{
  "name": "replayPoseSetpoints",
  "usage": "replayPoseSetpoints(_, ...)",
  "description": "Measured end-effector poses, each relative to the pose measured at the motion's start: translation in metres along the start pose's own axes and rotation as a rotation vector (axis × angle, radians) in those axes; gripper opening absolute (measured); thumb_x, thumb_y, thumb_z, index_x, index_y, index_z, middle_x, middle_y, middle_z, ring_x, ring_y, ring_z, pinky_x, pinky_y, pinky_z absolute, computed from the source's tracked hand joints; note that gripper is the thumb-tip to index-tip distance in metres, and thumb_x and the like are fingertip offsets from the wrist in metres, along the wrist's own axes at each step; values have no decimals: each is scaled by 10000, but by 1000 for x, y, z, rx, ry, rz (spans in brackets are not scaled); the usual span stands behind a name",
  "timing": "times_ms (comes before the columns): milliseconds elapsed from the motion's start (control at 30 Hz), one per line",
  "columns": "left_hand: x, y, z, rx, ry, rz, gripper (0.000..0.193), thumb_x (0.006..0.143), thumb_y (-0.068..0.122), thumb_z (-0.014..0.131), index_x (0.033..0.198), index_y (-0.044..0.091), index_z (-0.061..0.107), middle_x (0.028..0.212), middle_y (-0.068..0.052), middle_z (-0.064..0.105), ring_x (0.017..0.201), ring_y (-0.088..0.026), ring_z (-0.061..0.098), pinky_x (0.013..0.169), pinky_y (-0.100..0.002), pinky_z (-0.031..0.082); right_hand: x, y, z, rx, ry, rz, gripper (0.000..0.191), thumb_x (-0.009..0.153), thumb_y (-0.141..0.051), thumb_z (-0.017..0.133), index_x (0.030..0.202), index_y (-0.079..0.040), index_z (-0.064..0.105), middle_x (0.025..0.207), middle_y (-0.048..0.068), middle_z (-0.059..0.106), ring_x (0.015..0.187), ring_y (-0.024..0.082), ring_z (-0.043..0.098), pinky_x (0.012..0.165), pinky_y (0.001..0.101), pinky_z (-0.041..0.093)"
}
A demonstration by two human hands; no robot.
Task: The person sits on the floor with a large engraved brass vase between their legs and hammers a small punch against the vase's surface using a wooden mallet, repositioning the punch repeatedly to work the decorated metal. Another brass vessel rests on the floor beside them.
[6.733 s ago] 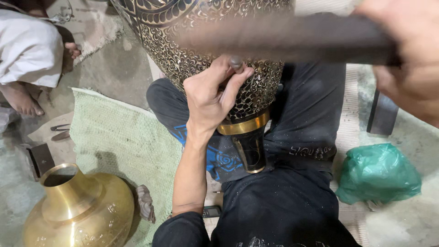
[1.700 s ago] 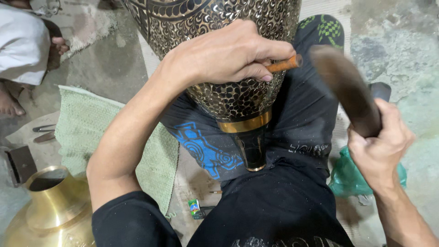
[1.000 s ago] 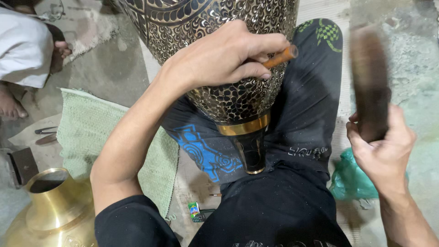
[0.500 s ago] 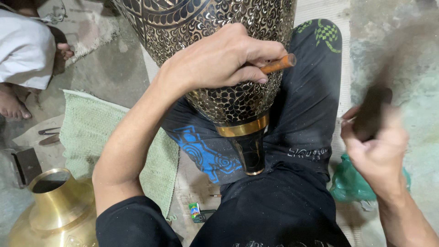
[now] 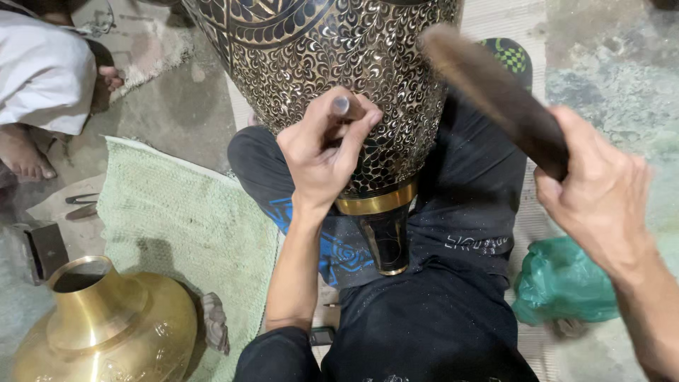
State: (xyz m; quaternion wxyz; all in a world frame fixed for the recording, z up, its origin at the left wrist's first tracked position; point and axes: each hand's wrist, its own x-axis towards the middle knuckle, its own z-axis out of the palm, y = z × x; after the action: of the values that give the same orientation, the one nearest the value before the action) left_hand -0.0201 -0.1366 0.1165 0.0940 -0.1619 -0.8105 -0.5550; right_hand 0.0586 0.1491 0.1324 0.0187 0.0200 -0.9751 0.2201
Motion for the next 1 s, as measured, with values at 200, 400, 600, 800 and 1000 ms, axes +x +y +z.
replayPoseSetpoints(200, -1, 0, 4, 21, 23, 49, 244, 980, -54, 772, 1190, -15, 652, 983, -55, 756, 782, -44, 721, 660, -163, 556, 28, 1, -35, -150, -76, -232, 557, 813, 69, 718, 1352, -34, 621, 903, 161, 666, 698, 279, 663, 620, 351, 535)
replayPoseSetpoints(400, -4, -2, 3, -6, 6, 32, 167, 1016, -71, 733, 1154, -8, 662, 931, -60, 754, 753, -70, 729, 672, -180, 565, 51, 8, -62, -138, -4, -446, 454, 920, 166, 675, 1350, 39, 603, 1010, 199, 652, 847, 303, 688, 762, 382, 559)
replayPoseSetpoints(600, -3, -6, 1, 198, 63, 126, 180, 933, -42, 781, 1076, 33, 704, 877, -60, 740, 703, -100, 728, 658, -199, 552, 65, 0, -68, -203, -22, -458, 482, 866, 161, 709, 1322, 28, 631, 961, 179, 640, 808, 289, 666, 723, 369, 539)
replayPoseSetpoints(800, -2, -3, 6, -16, 63, 94, 225, 991, -75, 751, 1167, -4, 631, 994, -95, 758, 728, -75, 712, 633, -166, 540, 66, -5, -67, -270, -33, -423, 509, 811, 155, 743, 1294, 17, 659, 911, 159, 629, 768, 274, 645, 684, 356, 519)
replayPoseSetpoints(1000, -6, -5, 10, -29, 95, 74, 245, 979, -91, 753, 1179, -19, 631, 956, -72, 753, 664, -39, 636, 599, -145, 493, 67, 2, -60, -179, -61, -368, 520, 804, 165, 726, 1300, 31, 643, 938, 173, 622, 749, 272, 629, 663, 354, 507)
